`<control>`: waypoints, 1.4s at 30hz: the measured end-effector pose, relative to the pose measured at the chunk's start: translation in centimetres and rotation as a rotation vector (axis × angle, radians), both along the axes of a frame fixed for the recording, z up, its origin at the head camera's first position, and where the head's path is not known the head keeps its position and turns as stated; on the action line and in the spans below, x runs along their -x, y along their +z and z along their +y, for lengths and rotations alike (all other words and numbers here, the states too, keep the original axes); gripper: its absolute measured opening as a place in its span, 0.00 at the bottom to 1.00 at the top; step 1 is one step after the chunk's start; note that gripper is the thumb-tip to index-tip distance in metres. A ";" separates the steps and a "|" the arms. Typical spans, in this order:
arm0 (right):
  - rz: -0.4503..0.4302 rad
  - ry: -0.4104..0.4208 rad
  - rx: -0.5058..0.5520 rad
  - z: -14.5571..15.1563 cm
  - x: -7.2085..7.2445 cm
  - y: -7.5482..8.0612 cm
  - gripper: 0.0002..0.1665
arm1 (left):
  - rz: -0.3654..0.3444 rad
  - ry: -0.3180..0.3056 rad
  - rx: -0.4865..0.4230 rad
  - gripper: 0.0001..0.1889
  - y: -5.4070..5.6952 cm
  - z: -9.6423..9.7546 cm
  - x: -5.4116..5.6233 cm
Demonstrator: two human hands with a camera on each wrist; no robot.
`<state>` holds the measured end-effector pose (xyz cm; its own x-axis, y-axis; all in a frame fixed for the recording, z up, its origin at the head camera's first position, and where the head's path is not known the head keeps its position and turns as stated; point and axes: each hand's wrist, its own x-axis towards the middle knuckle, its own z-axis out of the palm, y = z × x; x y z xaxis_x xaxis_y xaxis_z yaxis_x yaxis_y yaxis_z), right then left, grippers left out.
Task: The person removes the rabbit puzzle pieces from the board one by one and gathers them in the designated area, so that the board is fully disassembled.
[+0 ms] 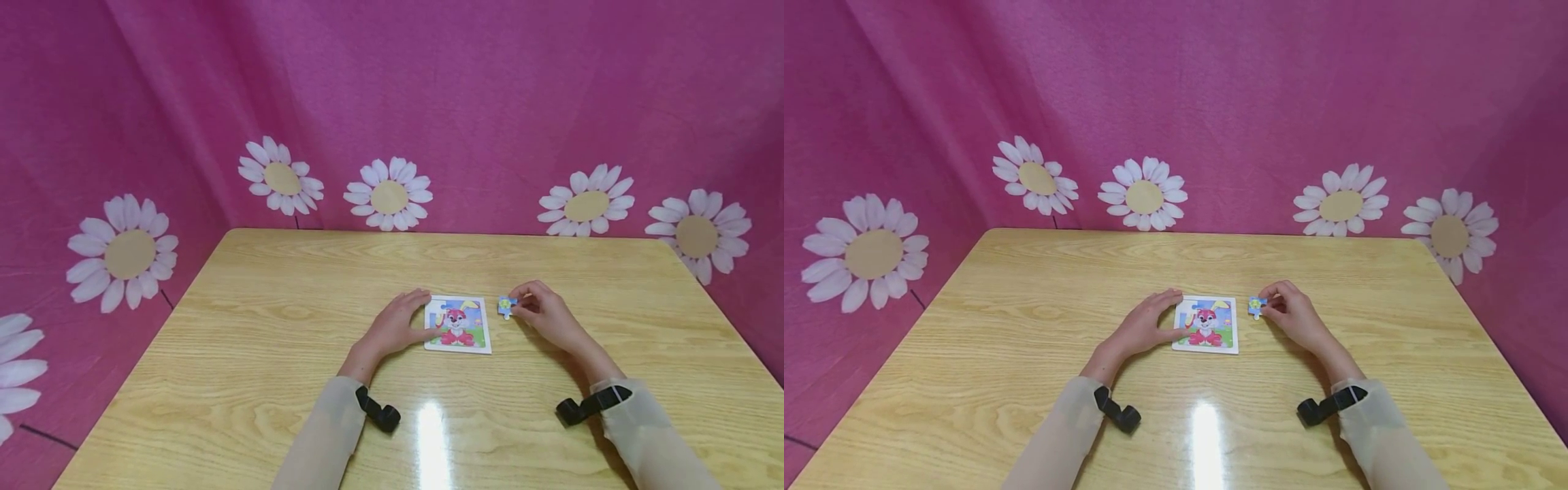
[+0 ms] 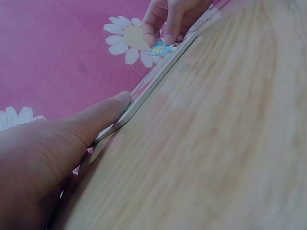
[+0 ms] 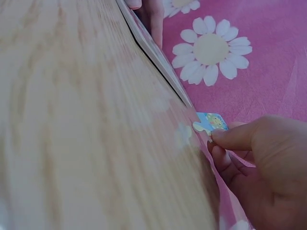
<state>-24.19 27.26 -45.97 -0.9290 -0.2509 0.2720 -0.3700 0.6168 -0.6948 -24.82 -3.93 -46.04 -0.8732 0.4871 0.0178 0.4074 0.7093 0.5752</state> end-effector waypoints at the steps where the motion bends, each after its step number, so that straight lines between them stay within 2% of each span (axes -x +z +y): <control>1: -0.005 -0.001 -0.006 0.0 0.0 0.0 0.10 | -0.002 -0.001 0.000 0.41 0.0 0.0 0.0; 9: -0.045 -0.030 -0.062 0.3 0.0 -0.1 0.09 | -0.009 -0.007 -0.002 0.41 -0.1 0.0 -0.1; 20: -0.106 -0.013 -0.138 0.6 0.3 0.5 0.10 | 0.004 -0.018 0.001 0.41 0.0 0.1 -0.2; 33: -0.077 -0.012 -0.145 0.4 0.3 0.5 0.10 | 0.004 -0.013 0.015 0.41 0.0 0.0 -0.1; 36: -0.041 -0.024 -0.138 0.0 0.3 0.4 0.09 | 0.009 -0.010 0.017 0.41 0.0 -0.1 -0.1; 42: 0.039 0.010 -0.131 -1.6 0.6 0.3 0.11 | 0.016 -0.008 0.014 0.40 0.0 -0.1 0.0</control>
<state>-24.78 25.71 -45.67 -0.9156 -0.2960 0.2722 -0.4019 0.6976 -0.5931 -24.82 -4.05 -45.99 -0.8687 0.4947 0.0250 0.4225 0.7136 0.5588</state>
